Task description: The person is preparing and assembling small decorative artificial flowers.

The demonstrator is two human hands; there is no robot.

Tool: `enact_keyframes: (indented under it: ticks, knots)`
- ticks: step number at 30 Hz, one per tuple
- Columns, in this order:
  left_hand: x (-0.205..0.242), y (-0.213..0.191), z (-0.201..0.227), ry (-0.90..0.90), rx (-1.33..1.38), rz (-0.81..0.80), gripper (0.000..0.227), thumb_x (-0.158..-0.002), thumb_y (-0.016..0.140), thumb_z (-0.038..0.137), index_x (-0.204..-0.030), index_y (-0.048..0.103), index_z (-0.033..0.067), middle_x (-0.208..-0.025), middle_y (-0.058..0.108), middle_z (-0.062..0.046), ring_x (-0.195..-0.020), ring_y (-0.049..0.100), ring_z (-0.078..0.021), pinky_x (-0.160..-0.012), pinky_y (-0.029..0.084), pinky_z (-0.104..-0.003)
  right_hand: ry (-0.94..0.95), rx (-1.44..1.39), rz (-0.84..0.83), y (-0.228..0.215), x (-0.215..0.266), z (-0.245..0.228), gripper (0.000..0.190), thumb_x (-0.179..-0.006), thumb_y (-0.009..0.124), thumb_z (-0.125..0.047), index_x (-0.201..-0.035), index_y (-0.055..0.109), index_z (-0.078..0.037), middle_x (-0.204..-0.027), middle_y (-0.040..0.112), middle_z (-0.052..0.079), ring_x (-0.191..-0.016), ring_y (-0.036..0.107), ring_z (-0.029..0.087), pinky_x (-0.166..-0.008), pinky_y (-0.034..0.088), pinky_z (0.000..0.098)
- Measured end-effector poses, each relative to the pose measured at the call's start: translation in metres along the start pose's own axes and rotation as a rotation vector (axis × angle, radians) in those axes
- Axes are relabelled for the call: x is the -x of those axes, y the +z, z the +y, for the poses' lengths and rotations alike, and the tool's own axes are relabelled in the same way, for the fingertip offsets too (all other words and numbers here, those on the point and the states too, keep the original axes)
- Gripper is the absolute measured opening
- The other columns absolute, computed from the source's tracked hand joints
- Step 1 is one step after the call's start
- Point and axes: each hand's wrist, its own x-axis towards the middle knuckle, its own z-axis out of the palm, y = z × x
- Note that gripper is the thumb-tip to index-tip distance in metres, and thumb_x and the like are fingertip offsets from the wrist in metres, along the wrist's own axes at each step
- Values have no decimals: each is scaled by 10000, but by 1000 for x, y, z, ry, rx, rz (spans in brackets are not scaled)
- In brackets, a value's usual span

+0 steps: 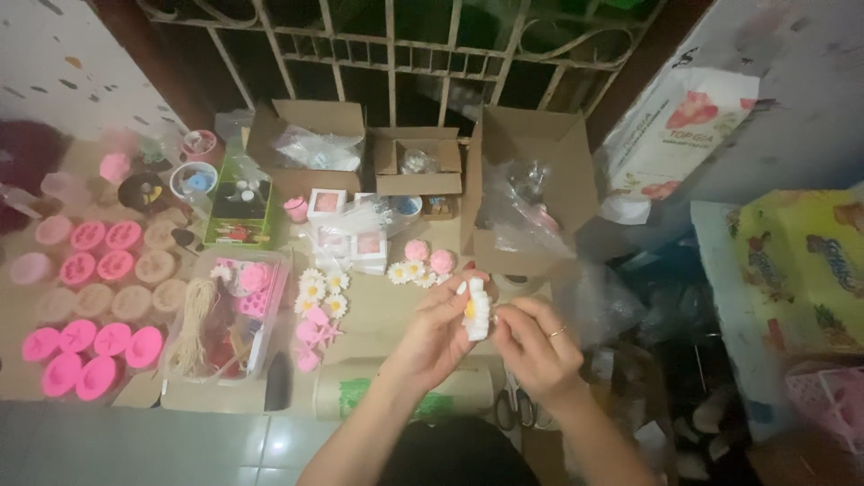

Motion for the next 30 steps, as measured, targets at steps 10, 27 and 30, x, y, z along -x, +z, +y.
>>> enact_keyframes:
  ticks: [10,27,30]
  knots:
    - [-11,12,-21,253,-335,64,410,-957,641,-6,-1323,476,75,-1131,596,-58,-1060,594,-159,-913,479,-306,530,-277,-17,25,44,18,203,-834,762,9,-1025,710,55,-1002,707,105,-814,705,160,-675,570,267]
    - [-30,-33,6,96,-466,313,415,-988,542,130,-1390,496,41,-1243,659,-89,-1081,683,-242,-846,606,-405,922,-751,-124,55,60,46,508,-783,785,-106,-1267,636,-61,-1138,708,30,-846,649,97,-641,562,257]
    - [-35,-41,4,82,-480,341,490,-958,567,79,-1422,411,100,-1263,678,-117,-1054,682,-243,-840,591,-392,566,-421,-200,41,16,36,801,-668,887,-165,-1374,550,3,-1241,590,115,-1018,647,199,-733,553,298]
